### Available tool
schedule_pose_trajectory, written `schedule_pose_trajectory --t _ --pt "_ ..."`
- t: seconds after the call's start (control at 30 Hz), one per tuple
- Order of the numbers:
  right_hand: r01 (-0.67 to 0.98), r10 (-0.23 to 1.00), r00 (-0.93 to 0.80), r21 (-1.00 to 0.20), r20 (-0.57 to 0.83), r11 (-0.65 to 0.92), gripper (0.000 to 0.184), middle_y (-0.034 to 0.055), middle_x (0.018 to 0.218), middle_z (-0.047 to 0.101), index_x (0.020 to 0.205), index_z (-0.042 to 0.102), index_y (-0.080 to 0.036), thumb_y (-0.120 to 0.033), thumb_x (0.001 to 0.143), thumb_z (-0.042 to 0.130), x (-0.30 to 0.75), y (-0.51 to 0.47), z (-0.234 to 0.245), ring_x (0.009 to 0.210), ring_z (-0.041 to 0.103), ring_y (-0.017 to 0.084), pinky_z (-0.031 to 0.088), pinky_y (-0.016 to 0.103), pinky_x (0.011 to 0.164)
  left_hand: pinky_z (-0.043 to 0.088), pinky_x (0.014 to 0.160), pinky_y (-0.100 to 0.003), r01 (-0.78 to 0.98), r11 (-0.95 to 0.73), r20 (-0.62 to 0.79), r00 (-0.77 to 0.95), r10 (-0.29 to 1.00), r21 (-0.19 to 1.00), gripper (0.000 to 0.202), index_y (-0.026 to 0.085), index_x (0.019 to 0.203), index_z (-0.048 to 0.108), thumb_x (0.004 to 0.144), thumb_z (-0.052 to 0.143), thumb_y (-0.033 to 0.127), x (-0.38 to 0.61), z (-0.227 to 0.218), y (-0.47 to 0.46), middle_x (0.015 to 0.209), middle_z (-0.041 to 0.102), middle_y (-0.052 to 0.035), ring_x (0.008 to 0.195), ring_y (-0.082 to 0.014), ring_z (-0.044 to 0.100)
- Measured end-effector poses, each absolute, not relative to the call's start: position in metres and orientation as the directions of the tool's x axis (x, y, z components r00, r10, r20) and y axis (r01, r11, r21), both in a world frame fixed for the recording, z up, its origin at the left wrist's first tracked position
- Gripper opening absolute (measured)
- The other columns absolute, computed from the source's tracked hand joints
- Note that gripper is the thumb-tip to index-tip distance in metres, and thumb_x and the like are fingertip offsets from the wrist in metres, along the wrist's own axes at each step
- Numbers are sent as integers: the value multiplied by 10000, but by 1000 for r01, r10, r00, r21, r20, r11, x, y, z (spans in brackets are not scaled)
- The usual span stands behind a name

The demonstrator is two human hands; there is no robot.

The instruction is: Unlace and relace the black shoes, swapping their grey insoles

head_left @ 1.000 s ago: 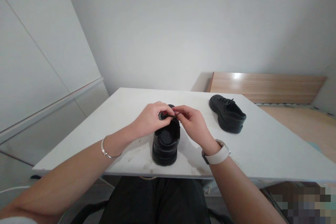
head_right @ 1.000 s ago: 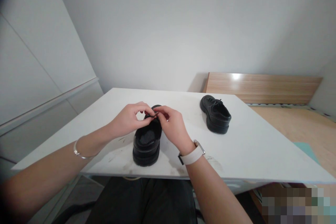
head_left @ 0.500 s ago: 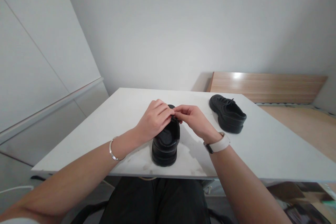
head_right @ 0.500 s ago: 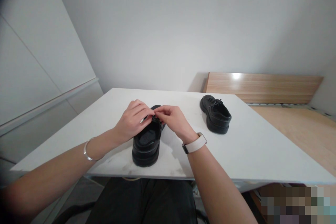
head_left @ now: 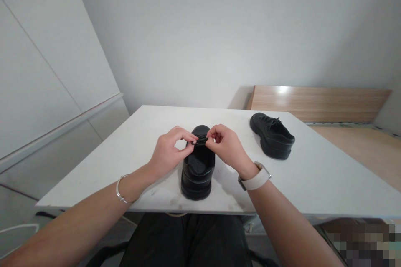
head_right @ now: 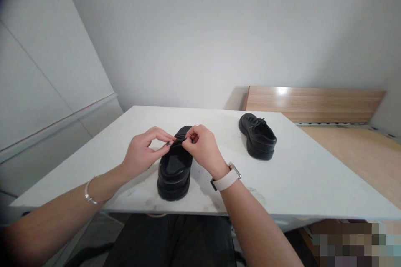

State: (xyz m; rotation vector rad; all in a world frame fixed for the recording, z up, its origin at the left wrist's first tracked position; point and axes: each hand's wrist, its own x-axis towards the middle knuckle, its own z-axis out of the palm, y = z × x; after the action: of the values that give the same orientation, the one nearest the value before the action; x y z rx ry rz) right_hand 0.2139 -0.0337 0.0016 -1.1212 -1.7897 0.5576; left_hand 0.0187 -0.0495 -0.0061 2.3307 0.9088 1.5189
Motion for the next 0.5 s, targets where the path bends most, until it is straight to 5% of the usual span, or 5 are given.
schedule_pose_trajectory --t 0.1,0.23,0.4,0.5 --pt "498 838 -119 -698 533 515 67 -14 697 536 713 593 -174 -113 697 572 208 -36 1 629 474 121 380 259 620 521 787 -326 341 -678 667 167 726 652 29 168 825 657 839 678 154 15 -12 -54 898 734 -53 860 -182 683" --pt "505 799 -79 -667 596 547 72 -4 728 525 743 605 -176 -121 743 561 208 -40 -4 640 470 128 391 270 629 494 779 -321 359 -582 555 186 811 730 75 166 870 646 873 642 241 18 -11 -55 881 681 -47 834 -169 627" --pt "457 867 -111 -750 485 478 304 26 908 540 1089 609 -163 -285 811 617 219 -53 -13 667 497 134 436 300 652 522 653 -293 429 -427 317 307 898 796 617 194 1306 497 747 736 300 18 -9 -51 1190 511 -99 780 -135 572" --pt "465 912 -165 -786 375 408 416 1 857 531 1189 563 -174 -238 780 602 226 -57 -18 659 512 139 422 293 628 528 554 -258 468 -317 156 351 923 825 666 213 1398 471 751 630 214 15 -10 -48 1253 465 -128 774 -137 577"
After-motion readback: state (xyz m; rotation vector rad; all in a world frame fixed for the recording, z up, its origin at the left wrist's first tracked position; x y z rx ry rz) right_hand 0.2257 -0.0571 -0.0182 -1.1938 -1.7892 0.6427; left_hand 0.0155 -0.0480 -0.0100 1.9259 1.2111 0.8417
